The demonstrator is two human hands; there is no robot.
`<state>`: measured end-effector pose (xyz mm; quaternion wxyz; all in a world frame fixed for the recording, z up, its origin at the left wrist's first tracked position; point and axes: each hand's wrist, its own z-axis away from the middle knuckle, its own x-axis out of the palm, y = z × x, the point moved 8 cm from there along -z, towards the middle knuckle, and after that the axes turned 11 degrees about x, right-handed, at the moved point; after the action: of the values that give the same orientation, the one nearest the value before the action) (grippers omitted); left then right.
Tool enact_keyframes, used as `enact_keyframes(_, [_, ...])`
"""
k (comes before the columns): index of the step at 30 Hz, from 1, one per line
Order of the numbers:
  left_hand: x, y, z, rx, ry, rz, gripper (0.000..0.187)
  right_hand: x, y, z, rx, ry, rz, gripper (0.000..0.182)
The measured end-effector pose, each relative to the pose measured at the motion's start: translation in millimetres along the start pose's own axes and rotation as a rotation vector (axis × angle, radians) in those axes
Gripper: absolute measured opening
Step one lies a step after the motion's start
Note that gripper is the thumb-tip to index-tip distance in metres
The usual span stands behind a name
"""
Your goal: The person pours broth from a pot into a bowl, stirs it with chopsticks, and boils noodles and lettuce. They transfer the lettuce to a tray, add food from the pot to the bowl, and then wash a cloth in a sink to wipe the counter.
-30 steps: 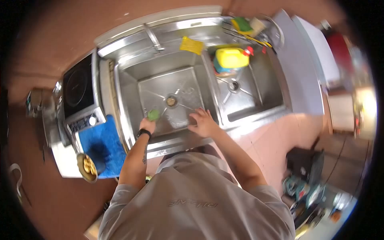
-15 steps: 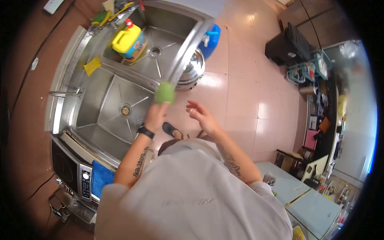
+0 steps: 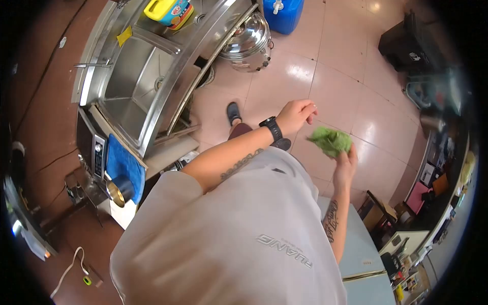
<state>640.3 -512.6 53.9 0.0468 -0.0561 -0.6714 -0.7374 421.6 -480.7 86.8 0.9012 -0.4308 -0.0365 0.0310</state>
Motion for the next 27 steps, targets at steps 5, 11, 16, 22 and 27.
enact_keyframes(5, [127,14,-42,0.027,-0.318,-0.271,0.037,-143,-43,5,-0.185,0.059,0.042,0.035])
enact_keyframes(11, [308,-1,-93,-0.256,-0.638,0.088,0.044,-222,-93,-5,-0.137,0.096,0.048,0.034])
enact_keyframes(16, [431,11,-190,-0.205,-0.632,0.315,0.029,-345,-96,-30,-0.182,0.415,-0.183,0.015])
enact_keyframes(22, [631,32,-279,0.551,-1.104,-0.762,0.038,-522,-115,6,-0.186,0.941,-0.052,0.010])
enact_keyframes(27, [807,60,-303,0.041,-1.294,-0.116,0.039,-604,-123,11,-0.155,0.991,-0.731,0.020])
